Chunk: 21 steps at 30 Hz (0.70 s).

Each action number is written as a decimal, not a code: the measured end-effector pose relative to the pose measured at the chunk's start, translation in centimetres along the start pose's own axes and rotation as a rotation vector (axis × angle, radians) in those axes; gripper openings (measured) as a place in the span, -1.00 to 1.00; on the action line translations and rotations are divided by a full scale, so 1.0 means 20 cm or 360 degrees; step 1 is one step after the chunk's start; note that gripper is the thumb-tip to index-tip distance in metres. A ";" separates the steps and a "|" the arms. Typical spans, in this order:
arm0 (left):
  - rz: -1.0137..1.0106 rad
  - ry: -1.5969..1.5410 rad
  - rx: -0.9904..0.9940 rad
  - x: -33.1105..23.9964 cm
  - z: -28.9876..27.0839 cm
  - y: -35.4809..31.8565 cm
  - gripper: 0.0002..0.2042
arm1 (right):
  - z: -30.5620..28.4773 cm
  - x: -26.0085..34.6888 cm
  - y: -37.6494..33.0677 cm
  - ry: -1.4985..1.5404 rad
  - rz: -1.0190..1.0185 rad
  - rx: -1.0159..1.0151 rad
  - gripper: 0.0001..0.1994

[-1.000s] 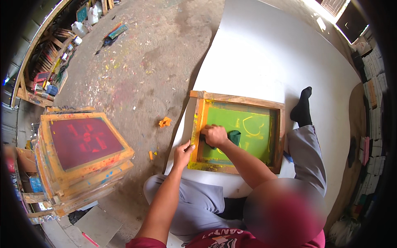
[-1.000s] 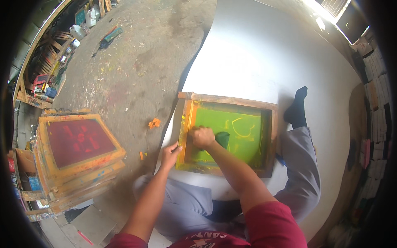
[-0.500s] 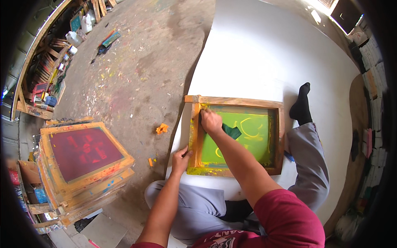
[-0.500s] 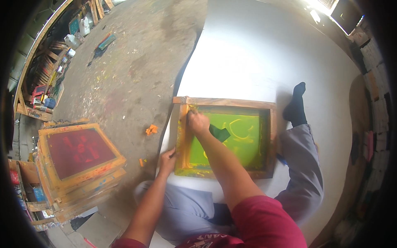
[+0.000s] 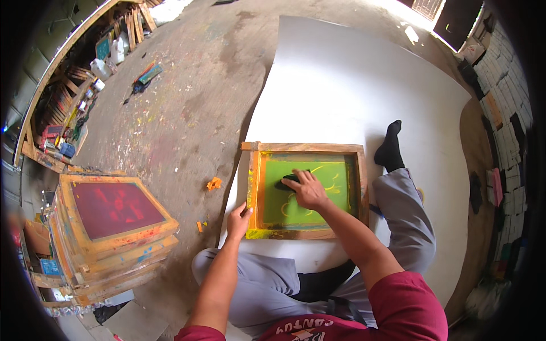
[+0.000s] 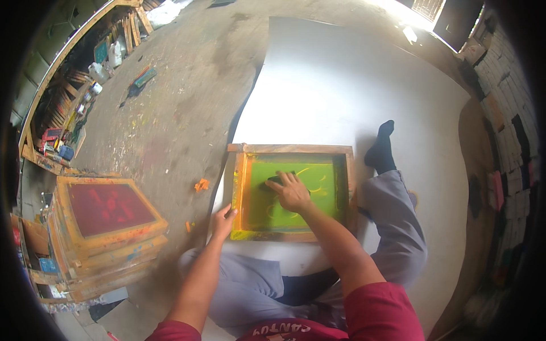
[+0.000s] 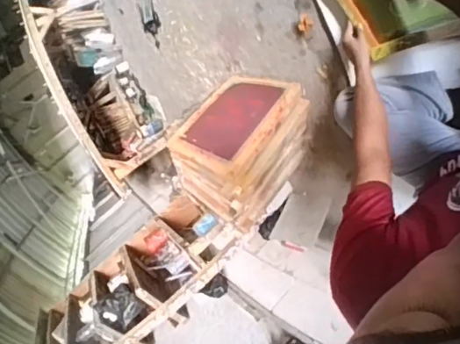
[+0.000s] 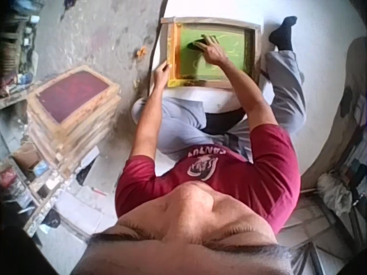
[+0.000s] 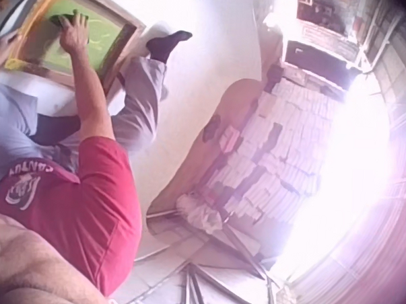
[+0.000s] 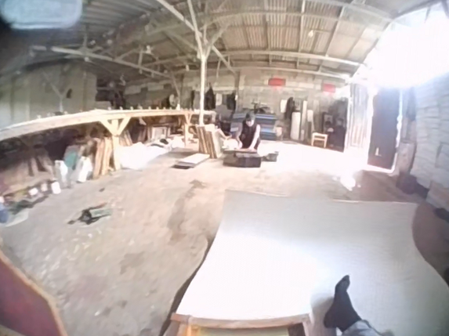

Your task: The person sits on the floor and applies orange tape around the edges of a wooden screen printing frame with green mesh. They smooth the tape, wipe the frame with a green cloth, and continue taping the remaining edges.

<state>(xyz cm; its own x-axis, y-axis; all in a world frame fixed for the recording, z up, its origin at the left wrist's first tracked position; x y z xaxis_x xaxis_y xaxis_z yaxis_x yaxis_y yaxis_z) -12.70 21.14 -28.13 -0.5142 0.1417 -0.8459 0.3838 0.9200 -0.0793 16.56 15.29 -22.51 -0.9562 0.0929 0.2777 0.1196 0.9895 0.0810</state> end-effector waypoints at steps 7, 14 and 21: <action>0.0141 0.0623 0.0096 -0.07 0.00 -0.01 -0.32 | -0.22 -0.61 -0.36 -0.0336 0.1414 -0.0417 -0.17; -0.0043 0.0869 0.0215 -0.17 -0.02 -0.03 -0.42 | -0.17 -0.90 -0.51 0.0104 0.1685 -0.0043 -0.58; -0.0392 0.0744 0.0129 -0.24 0.04 -0.25 -0.43 | -0.33 -0.87 -0.17 0.0131 0.1107 -0.0300 -0.69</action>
<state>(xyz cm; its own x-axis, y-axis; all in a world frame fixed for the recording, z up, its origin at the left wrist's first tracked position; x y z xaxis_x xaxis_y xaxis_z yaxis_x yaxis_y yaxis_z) -11.55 15.50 -24.12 -0.8763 0.0901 -0.4733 0.2575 0.9179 -0.3019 34.48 9.52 -21.35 -0.6196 0.6779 0.3957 0.7439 0.6679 0.0207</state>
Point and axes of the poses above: each hand's wrist, its own y-axis towards the middle knuckle, its own z-axis out of the palm, x = y × z, the point moved 4 cm from there along y, towards the middle knuckle, and after that the axes turned 10 degrees about z, right-handed, at the moved point
